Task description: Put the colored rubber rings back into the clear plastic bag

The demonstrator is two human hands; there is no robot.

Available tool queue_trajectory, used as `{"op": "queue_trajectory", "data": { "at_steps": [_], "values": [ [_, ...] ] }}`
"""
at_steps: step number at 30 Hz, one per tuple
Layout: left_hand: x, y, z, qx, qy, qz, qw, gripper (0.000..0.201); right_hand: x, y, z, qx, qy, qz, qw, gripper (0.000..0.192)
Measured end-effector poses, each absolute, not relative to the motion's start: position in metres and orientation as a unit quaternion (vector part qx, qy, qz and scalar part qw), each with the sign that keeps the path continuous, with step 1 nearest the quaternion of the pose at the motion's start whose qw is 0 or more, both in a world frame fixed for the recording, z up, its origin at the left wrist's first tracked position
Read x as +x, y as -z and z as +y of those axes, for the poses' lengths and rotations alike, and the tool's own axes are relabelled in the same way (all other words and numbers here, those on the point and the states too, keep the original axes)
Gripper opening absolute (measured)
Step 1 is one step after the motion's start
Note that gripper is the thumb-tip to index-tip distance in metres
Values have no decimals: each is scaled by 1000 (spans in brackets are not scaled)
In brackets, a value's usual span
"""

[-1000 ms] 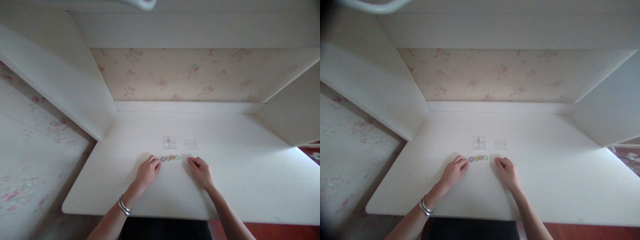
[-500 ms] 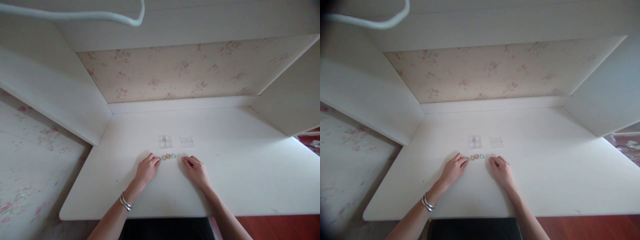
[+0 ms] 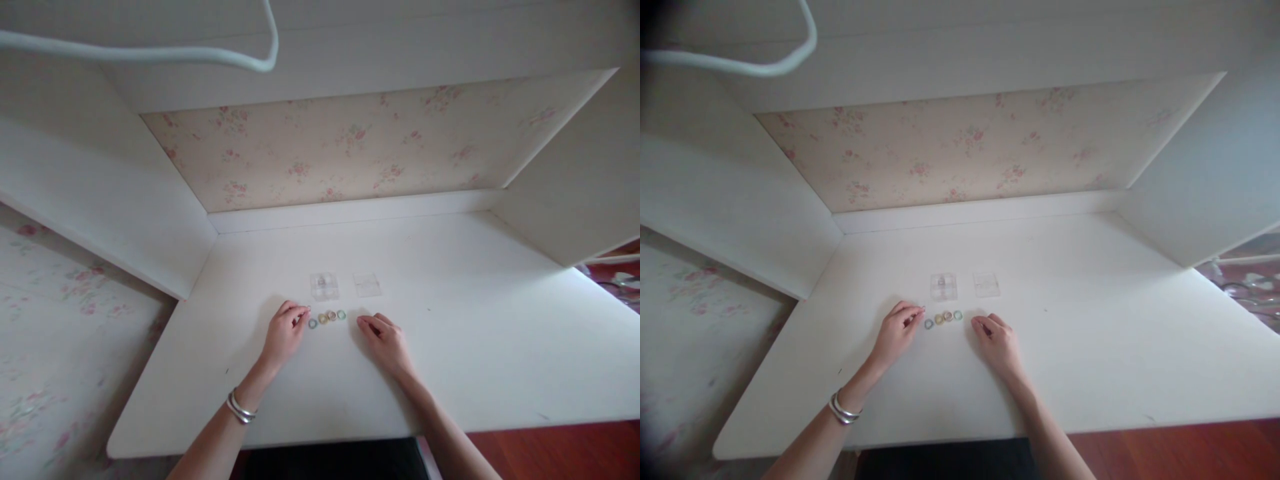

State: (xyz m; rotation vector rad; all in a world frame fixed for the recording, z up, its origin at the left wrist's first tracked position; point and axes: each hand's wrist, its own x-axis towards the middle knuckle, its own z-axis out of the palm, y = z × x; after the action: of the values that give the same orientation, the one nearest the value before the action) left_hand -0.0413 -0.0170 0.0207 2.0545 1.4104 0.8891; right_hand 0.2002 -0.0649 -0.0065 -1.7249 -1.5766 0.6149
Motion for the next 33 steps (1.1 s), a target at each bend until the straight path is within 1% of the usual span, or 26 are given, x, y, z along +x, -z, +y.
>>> {"op": "queue_trajectory", "data": {
  "at_steps": [6,9,13,15,18,22,24,27,30,33],
  "values": [
    [-25,-34,26,790,-296,497,205,23,200,6,-65,-669,-235,-614,347,39],
    [-13,-31,48,798,-266,510,179,22,199,5,-65,-671,-230,-616,343,40],
    [-2,-25,67,798,-221,535,169,22,199,3,-65,-672,-232,-617,339,40],
    [-2,-25,68,797,-222,537,166,23,199,3,-65,-672,-230,-616,342,39],
    [-10,-30,56,791,-264,526,168,25,200,3,-65,-672,-224,-618,342,37],
    [-31,-36,20,761,-315,523,219,28,199,0,-68,-673,-213,-628,326,36],
    [-44,-35,-2,739,-324,534,254,29,193,-5,-72,-673,-201,-646,299,36],
    [-64,-25,-35,698,-323,564,302,30,176,-16,-78,-653,-181,-701,221,34],
    [-84,-15,-64,655,-323,602,324,30,153,-26,-78,-625,-167,-748,149,29],
    [-98,-9,-84,628,-330,618,338,28,134,-31,-70,-601,-152,-778,97,30]
  ]
}}
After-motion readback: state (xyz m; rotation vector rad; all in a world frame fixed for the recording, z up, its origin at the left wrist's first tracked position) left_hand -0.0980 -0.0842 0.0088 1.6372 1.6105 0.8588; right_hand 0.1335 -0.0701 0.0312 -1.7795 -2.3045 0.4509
